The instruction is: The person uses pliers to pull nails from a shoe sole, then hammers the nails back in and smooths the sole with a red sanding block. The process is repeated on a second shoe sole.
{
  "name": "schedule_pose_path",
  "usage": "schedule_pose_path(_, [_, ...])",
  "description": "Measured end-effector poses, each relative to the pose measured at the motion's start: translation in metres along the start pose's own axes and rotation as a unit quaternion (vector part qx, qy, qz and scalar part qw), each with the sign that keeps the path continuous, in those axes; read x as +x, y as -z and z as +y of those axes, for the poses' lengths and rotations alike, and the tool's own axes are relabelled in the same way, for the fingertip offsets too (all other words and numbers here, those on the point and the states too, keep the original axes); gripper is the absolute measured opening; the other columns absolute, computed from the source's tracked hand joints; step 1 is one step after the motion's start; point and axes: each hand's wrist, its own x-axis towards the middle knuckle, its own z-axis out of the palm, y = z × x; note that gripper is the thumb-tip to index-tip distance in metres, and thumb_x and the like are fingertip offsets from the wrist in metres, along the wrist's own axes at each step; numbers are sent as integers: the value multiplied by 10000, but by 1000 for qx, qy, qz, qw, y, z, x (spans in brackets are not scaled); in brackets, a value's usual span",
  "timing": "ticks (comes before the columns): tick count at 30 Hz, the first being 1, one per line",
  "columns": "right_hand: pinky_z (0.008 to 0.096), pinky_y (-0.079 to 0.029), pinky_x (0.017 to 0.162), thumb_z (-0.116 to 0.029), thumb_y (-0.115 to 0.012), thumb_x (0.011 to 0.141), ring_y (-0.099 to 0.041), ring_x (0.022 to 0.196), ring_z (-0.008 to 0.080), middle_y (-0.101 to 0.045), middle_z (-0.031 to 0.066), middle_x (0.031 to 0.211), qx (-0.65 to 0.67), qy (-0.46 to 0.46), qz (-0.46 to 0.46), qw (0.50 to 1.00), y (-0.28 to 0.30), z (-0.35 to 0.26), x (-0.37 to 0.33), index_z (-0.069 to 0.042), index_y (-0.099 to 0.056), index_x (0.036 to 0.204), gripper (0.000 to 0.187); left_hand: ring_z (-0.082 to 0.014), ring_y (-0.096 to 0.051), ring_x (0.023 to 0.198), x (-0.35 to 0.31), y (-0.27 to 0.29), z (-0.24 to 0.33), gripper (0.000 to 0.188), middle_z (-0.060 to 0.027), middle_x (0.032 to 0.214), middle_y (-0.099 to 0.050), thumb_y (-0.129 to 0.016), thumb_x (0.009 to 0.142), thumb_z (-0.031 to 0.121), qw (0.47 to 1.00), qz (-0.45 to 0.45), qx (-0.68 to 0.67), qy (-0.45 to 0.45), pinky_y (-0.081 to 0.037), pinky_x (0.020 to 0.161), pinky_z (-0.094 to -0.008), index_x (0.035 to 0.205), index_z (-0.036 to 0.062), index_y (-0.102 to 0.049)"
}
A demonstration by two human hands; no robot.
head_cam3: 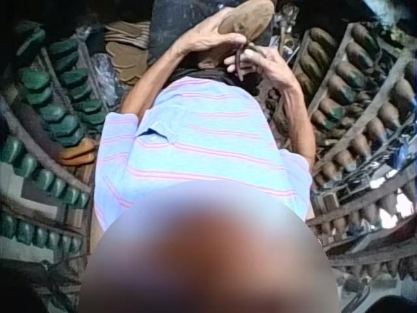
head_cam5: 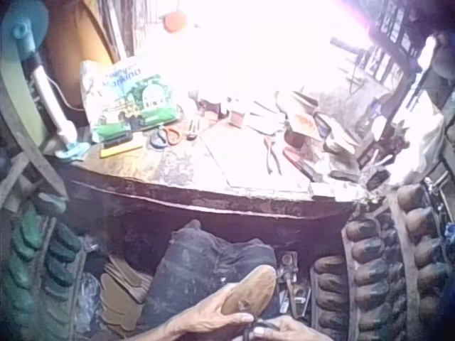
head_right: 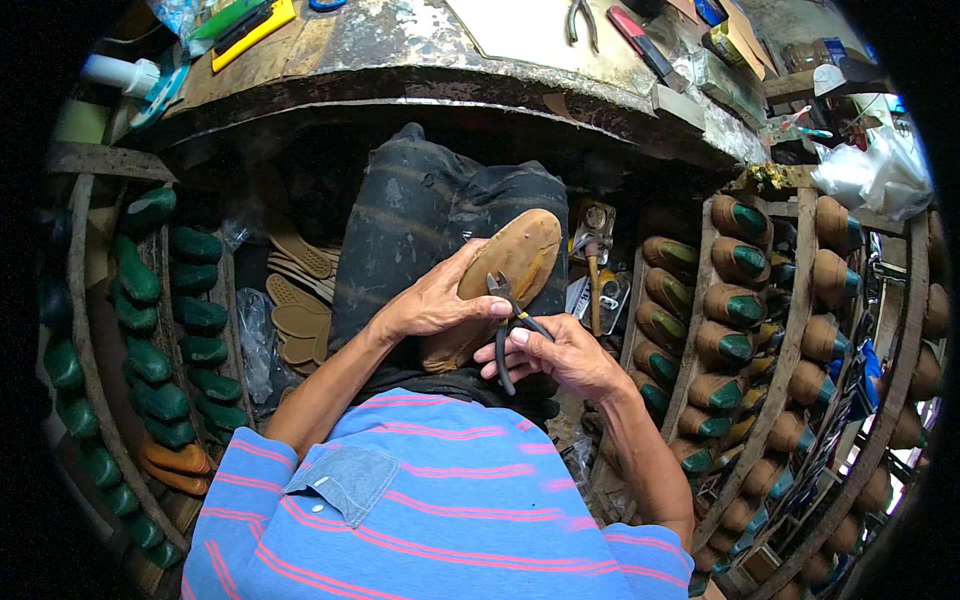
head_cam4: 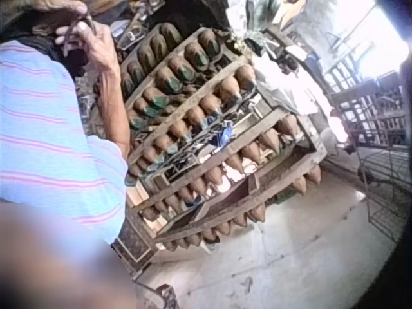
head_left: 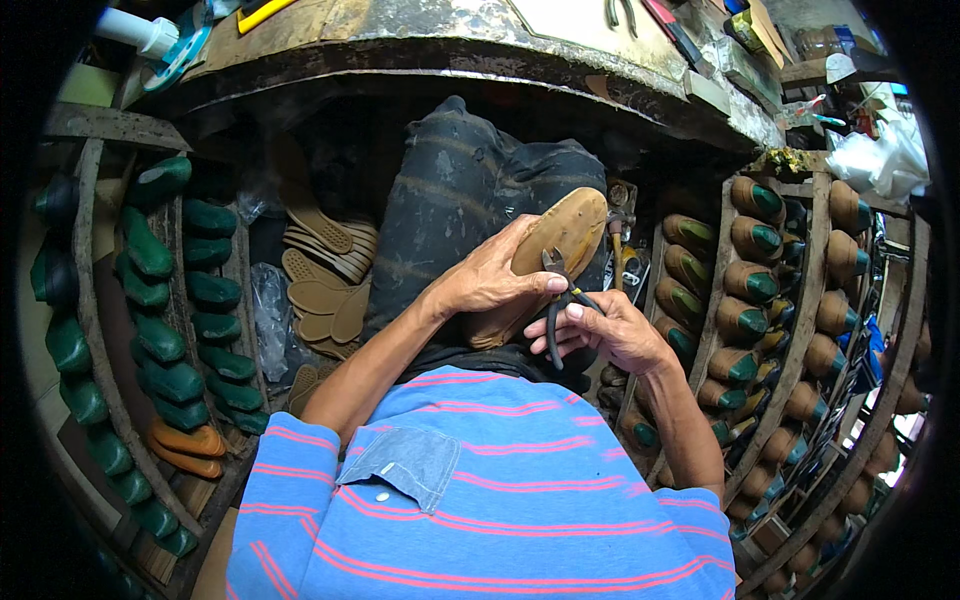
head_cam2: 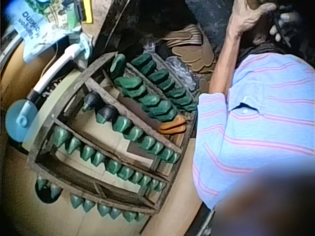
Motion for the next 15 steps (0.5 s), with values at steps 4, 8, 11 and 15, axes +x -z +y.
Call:
schedule_pose_path(4, [436, -680, 987, -362, -619, 1195, -818, 1162, 327, -788, 264, 1332, 31, -4, -6, 1000, 5, 0, 0, 78, -713, 1333, 470, -347, -598, 1479, -2, -2, 6, 1027, -226, 1531, -639, -895, 939, 623, 1000, 12, 9, 24, -465, 1256, -489, 1663, 28, -472])
schedule_pose_path(8, [451, -699, 838, -378, -608, 1198, -791, 938, 288, -769, 214, 1085, 151, -1, -49, 987, 3, 13, 6, 51, -689, 1142, 440, -274, -648, 1299, 0, -8, 5, 873, -174, 1340, -687, -735, 1030, 728, 999, 51, 8, 4, -508, 1147, -443, 1518, 18, -591])
schedule_pose_path(11, [428, -628, 511, -429, -532, 1221, -604, 616, 200, -572, 109, 811, 390, 2, -129, 912, -7, 31, 17, -31, -530, 892, 516, -185, -590, 991, 4, -12, -2, 797, -100, 1008, -645, -508, 1121, 791, 995, 97, -24, -21, -528, 927, -394, 1239, 23, -685])
schedule_pose_path(15, [434, -595, 448, -522, -484, 1220, -558, 532, 180, -553, 103, 779, 440, 37, -199, 875, -19, 41, 25, -24, -613, 909, 601, -171, -580, 1009, 9, -15, -4, 768, -85, 1015, -649, -406, 1191, 716, 992, 127, 3, 4, -519, 958, -371, 1216, 1, -686])
